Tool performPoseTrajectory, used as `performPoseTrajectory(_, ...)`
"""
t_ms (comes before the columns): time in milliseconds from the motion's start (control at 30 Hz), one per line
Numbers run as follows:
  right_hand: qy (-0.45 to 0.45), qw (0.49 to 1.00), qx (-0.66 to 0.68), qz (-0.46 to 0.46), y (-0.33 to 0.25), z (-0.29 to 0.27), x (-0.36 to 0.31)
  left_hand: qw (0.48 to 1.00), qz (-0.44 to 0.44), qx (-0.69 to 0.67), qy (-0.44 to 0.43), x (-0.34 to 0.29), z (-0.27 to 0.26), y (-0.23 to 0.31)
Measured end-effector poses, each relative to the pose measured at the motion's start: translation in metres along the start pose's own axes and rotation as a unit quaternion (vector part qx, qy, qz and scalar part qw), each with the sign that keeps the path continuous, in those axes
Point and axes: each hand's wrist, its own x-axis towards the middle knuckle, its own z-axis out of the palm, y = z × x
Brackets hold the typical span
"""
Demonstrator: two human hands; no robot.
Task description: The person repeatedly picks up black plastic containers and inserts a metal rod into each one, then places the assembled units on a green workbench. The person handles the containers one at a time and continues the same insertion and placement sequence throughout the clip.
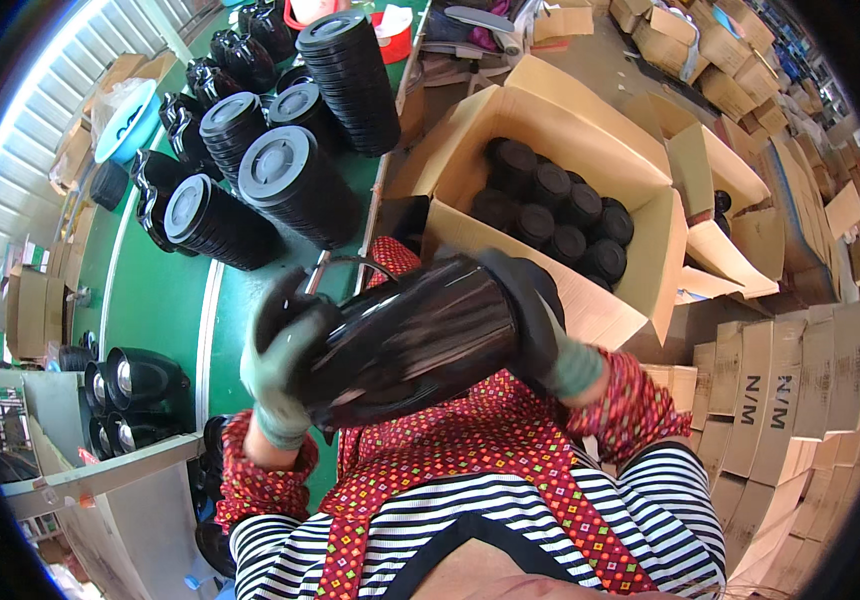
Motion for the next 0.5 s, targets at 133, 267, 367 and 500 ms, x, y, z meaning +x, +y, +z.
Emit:
performPoseTrajectory(133, 0.021, 0.952, 0.272, 0.142, -0.014, 0.005, 0.002, 0.997, 0.071, 0.008, -0.022, 0.011, 0.0, -0.002)
performPoseTrajectory(267, 0.033, 0.99, 0.109, -0.085, 0.003, 0.008, 0.004, 0.948, -0.119, -0.289, -0.055, -0.001, 0.012, -0.029)
performPoseTrajectory(367, 0.029, 0.96, 0.24, 0.142, -0.01, 0.01, 0.002, 0.996, 0.023, 0.079, -0.032, 0.013, 0.006, 0.003)
performPoseTrajectory(500, 0.009, 0.975, 0.165, 0.148, 0.048, 0.014, -0.038, 0.918, 0.307, 0.209, -0.142, 0.027, 0.0, 0.037)
